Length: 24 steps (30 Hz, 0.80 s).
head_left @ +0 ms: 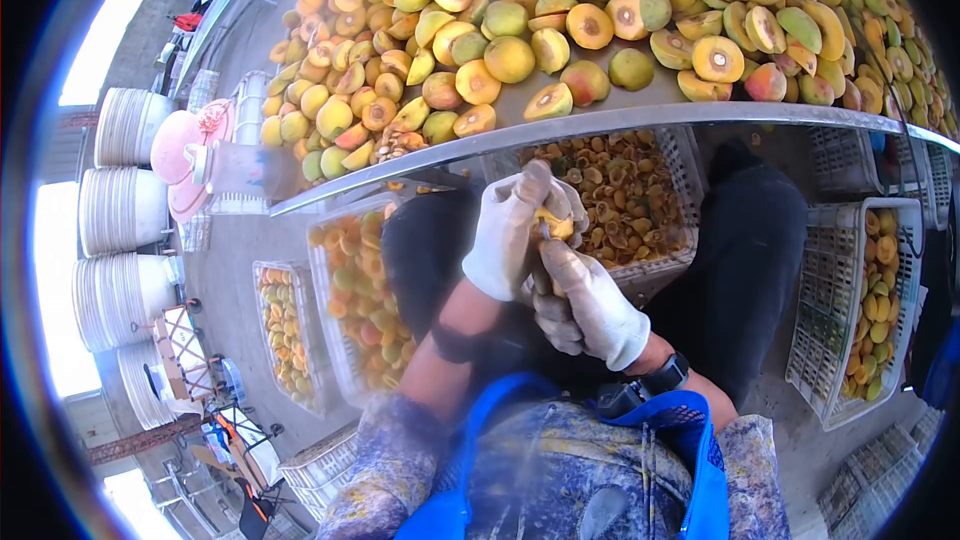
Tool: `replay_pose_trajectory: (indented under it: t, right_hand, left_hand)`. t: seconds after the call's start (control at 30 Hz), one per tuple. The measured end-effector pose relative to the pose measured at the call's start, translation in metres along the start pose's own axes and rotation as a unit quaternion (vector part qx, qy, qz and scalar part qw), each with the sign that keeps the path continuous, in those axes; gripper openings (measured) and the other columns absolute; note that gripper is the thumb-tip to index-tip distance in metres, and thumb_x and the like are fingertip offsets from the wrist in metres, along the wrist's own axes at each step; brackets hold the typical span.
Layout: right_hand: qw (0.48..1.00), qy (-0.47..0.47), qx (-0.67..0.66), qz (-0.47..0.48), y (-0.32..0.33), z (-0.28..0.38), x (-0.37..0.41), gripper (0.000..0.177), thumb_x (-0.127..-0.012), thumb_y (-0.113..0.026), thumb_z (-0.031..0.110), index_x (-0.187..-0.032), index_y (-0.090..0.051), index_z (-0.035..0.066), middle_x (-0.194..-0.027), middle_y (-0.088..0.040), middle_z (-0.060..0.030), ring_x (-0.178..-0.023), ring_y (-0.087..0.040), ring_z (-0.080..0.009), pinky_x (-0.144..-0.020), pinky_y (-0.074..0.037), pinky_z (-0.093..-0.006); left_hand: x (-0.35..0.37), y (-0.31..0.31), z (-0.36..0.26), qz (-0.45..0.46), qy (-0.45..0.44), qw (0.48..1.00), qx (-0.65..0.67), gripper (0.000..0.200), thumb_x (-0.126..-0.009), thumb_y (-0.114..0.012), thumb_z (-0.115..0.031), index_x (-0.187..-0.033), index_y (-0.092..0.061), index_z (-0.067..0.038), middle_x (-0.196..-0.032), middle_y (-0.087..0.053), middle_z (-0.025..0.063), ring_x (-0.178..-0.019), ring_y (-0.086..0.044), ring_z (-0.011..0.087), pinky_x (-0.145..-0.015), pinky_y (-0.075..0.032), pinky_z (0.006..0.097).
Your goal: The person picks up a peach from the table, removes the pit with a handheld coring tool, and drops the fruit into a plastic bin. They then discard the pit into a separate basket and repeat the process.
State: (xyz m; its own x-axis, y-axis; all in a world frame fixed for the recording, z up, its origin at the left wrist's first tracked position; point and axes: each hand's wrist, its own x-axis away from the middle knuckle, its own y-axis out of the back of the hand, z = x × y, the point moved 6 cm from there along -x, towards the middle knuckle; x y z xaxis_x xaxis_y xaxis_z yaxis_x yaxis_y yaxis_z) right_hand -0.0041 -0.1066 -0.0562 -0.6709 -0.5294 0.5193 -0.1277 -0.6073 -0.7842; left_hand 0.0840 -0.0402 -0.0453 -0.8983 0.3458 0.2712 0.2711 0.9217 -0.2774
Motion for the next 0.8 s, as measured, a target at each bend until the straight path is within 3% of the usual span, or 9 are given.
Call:
replay_pose_trajectory:
  t: [0.13,0.2,0.27,0.4,0.5,0.6,0.67,0.73,0.8]
  right_hand:
    - [0.989,0.059,0.127,-0.053,0.007,0.006,-0.003,0.051,-0.097,-0.044,0.060,-0.084,-0.049,0.011,-0.055,-0.035,0.0047,-0.036,-0.031,-0.0070,-0.033,-0.026,-0.0230]
    - [0.996,0.019,0.086,-0.015,0.005,-0.001,-0.001,0.050,-0.098,-0.043,0.059,-0.085,-0.049,0.011,-0.056,-0.038,0.0036,-0.036,-0.032,-0.0074,-0.033,-0.026,-0.0235]
    - [0.998,-0.012,0.060,0.019,0.003,-0.003,0.002,0.049,-0.099,-0.043,0.057,-0.085,-0.048,0.011,-0.056,-0.040,0.0024,-0.035,-0.032,-0.0078,-0.032,-0.027,-0.0239]
    - [0.975,0.075,0.201,-0.061,0.012,0.000,-0.005,0.048,-0.099,-0.044,0.056,-0.082,-0.046,0.011,-0.055,-0.034,0.0042,-0.036,-0.030,-0.0069,-0.032,-0.026,-0.0233]
    - [0.997,-0.050,0.008,0.052,0.001,-0.004,0.003,0.050,-0.098,-0.044,0.058,-0.082,-0.047,0.011,-0.054,-0.033,0.0043,-0.035,-0.029,-0.0064,-0.032,-0.024,-0.0230]
    - [0.997,-0.053,0.033,0.050,0.012,-0.005,0.003,0.052,-0.094,-0.046,0.063,-0.082,-0.047,0.013,-0.053,-0.033,0.0048,-0.034,-0.027,-0.0059,-0.031,-0.022,-0.0222]
    - [0.995,-0.075,0.023,0.055,0.012,-0.007,0.005,0.052,-0.093,-0.048,0.064,-0.082,-0.048,0.014,-0.053,-0.033,0.0051,-0.033,-0.026,-0.0055,-0.030,-0.021,-0.0214]
    - [0.986,-0.100,-0.043,0.124,0.015,-0.011,0.003,0.053,-0.094,-0.046,0.064,-0.085,-0.048,0.012,-0.053,-0.033,0.0049,-0.033,-0.026,-0.0052,-0.029,-0.022,-0.0212]
    - [0.979,-0.111,-0.079,0.153,0.014,-0.012,0.005,0.053,-0.095,-0.045,0.062,-0.088,-0.049,0.010,-0.055,-0.035,0.0031,-0.035,-0.028,-0.0060,-0.029,-0.023,-0.0221]
  left_hand:
    - [0.006,-0.008,-0.009,-0.097,-0.042,0.994,-0.002,0.058,-0.096,-0.053,-0.052,-0.069,-0.055,-0.001,-0.072,-0.061,0.0129,-0.063,-0.056,0.0186,-0.059,-0.047,0.0293]
    - [0.009,-0.001,-0.008,-0.120,-0.055,0.991,-0.033,0.057,-0.096,-0.055,-0.050,-0.069,-0.056,0.000,-0.069,-0.061,0.0122,-0.063,-0.057,0.0182,-0.058,-0.046,0.0291]
    - [0.008,-0.002,-0.011,-0.111,-0.045,0.990,-0.078,0.055,-0.096,-0.057,-0.047,-0.070,-0.058,0.000,-0.069,-0.062,0.0115,-0.064,-0.057,0.0172,-0.059,-0.046,0.0285]
    - [0.009,0.001,-0.009,-0.109,-0.027,0.988,-0.109,0.047,-0.097,-0.058,-0.039,-0.074,-0.063,0.001,-0.072,-0.064,0.0091,-0.066,-0.058,0.0140,-0.061,-0.046,0.0270]
    - [0.010,-0.004,-0.011,-0.060,-0.061,0.991,-0.106,0.042,-0.098,-0.057,-0.035,-0.081,-0.066,0.002,-0.074,-0.065,0.0074,-0.068,-0.059,0.0126,-0.064,-0.048,0.0269]
    - [0.004,-0.004,-0.010,0.021,-0.114,0.992,-0.051,0.037,-0.098,-0.057,-0.030,-0.085,-0.066,0.003,-0.074,-0.065,0.0076,-0.068,-0.060,0.0122,-0.064,-0.049,0.0256]
    - [0.005,-0.003,-0.005,-0.001,-0.037,0.999,0.023,0.027,-0.097,-0.059,-0.021,-0.092,-0.067,0.004,-0.077,-0.067,0.0092,-0.069,-0.061,0.0122,-0.061,-0.049,0.0251]
    - [0.004,-0.002,0.001,0.027,-0.060,0.998,0.020,0.026,-0.095,-0.061,-0.019,-0.104,-0.065,0.005,-0.082,-0.069,0.0097,-0.072,-0.066,0.0154,-0.064,-0.054,0.0272]
    - [0.008,-0.003,-0.007,0.023,-0.091,0.995,-0.024,0.021,-0.091,-0.068,-0.018,-0.090,-0.069,0.002,-0.073,-0.067,0.0061,-0.068,-0.062,0.0101,-0.062,-0.050,0.0252]
